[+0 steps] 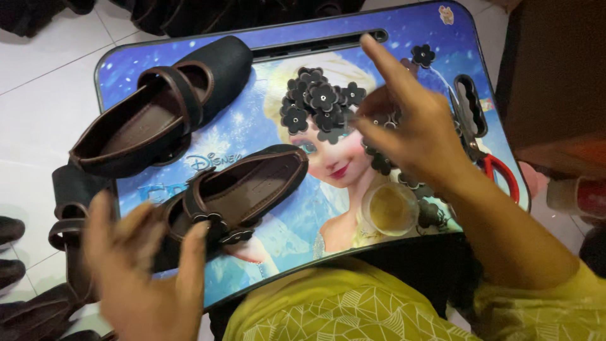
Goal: The person sits on the floor with a lap desk, dips small black fabric flower pieces into a cup of glue, and presses them onto the strap of a black Mary Jane shoe. They work on one shoe, then set it aside with other finished pairs and pick up the next shoe to continue attaching flowers.
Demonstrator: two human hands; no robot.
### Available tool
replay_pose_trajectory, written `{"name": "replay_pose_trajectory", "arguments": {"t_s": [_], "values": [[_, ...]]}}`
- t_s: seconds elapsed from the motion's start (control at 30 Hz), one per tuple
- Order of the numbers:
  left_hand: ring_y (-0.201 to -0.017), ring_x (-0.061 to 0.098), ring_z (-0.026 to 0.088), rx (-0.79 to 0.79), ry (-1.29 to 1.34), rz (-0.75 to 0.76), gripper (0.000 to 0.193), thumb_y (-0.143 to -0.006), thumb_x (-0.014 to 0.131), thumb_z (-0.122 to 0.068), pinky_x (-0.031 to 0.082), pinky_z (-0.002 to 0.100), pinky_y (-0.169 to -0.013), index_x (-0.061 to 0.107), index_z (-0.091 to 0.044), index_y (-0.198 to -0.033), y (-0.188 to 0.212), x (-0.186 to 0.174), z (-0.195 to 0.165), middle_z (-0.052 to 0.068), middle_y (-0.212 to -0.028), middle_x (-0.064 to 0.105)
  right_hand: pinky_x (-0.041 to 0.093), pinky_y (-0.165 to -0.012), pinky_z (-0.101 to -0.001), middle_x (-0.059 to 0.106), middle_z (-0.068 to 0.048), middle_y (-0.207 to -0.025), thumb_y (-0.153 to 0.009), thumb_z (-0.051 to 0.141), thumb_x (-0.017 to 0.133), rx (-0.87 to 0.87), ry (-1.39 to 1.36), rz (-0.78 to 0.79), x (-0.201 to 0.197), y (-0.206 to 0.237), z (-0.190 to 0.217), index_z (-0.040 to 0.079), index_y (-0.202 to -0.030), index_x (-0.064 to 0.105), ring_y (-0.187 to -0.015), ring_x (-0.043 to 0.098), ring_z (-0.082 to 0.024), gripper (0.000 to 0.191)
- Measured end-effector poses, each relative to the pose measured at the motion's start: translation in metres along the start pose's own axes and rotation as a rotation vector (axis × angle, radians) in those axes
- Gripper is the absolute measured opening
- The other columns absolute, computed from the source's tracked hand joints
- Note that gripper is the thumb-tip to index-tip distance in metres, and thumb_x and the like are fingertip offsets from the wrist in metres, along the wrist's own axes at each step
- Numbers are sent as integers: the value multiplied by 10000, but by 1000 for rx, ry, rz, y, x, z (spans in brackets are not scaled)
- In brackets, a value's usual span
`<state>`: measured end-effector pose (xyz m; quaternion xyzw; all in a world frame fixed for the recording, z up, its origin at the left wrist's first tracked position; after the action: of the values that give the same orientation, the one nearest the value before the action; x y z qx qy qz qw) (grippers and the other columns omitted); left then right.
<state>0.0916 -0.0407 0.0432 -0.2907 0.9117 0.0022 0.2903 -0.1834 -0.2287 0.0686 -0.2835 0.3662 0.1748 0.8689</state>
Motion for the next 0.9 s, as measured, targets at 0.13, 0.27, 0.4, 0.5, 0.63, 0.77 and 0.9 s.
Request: {"name": "replay_pose_trajectory", "arguments": {"t_s": [0.13, 0.27, 0.4, 0.5, 0.63, 0.77, 0.9], "values": [[-925, 674, 149, 148, 305, 71, 462, -893, 708, -91, 573, 294, -865, 560, 21, -1316, 42, 37, -17, 115, -1095, 657, 583, -848, -366, 683, -43, -886, -812, 27, 809, -107, -65, -83, -1, 63, 43, 14, -1484, 391, -815, 707, -186, 792], [-941, 693, 99, -439, 826, 753, 315, -954, 628, -99, 575, 273, -852, 638, -1, -1253, 68, 103, 3, 93, -1084, 735, 581, -844, -382, 713, -82, -1081, -877, 14, 791, -498, -5, -37, 12, 119, 70, 35, -1145, 650, -942, 720, -272, 303], [-846, 662, 84, -495, 838, 761, 225, -949, 696, -26, 546, 238, -771, 683, 43, -1162, 71, 128, 8, 84, -985, 735, 568, -912, -415, 699, -124, -1178, -864, 171, 823, -305, 87, -59, 10, 146, 65, -19, -1182, 676, -1008, 719, -323, 398], [-798, 656, 68, -522, 739, 667, 226, -911, 701, -32, 532, 211, -721, 684, 17, -1130, 66, 131, 14, 55, -949, 757, 516, -1003, -430, 660, -116, -1277, -851, 332, 867, -8, 227, -156, -2, 154, 47, 14, -1200, 691, -1154, 645, -342, 505], [-782, 652, 64, -508, 731, 680, 230, -914, 705, -31, 535, 210, -718, 683, 17, -1138, 67, 141, 15, 39, -929, 714, 432, -1107, -484, 576, -159, -1445, -789, 406, 851, 104, 356, -89, 1, 158, 27, 82, -1174, 730, -1370, 467, -379, 517], [-786, 631, 52, -499, 715, 681, 229, -919, 704, -31, 518, 200, -721, 692, 20, -1142, 70, 145, 15, 34, -950, 717, 407, -1109, -521, 543, -168, -1477, -782, 477, 844, 60, 386, -48, 10, 160, 22, 64, -1148, 729, -1408, 436, -402, 564], [-781, 619, 64, -506, 688, 653, 246, -923, 714, -25, 502, 205, -707, 700, 20, -1164, 69, 143, 15, 41, -946, 690, 394, -1093, -520, 537, -181, -1493, -792, 487, 826, 89, 389, -29, 13, 156, 18, 63, -1127, 732, -1414, 435, -415, 548]]}}
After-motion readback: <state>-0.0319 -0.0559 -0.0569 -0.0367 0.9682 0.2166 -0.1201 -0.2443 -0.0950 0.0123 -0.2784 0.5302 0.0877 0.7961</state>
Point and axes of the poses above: each hand's wrist, its own y-axis away from the middle knuckle, its own x-axis out of the palm, z = x × y, the point moved 4 cm from there along -y, towards the middle knuckle
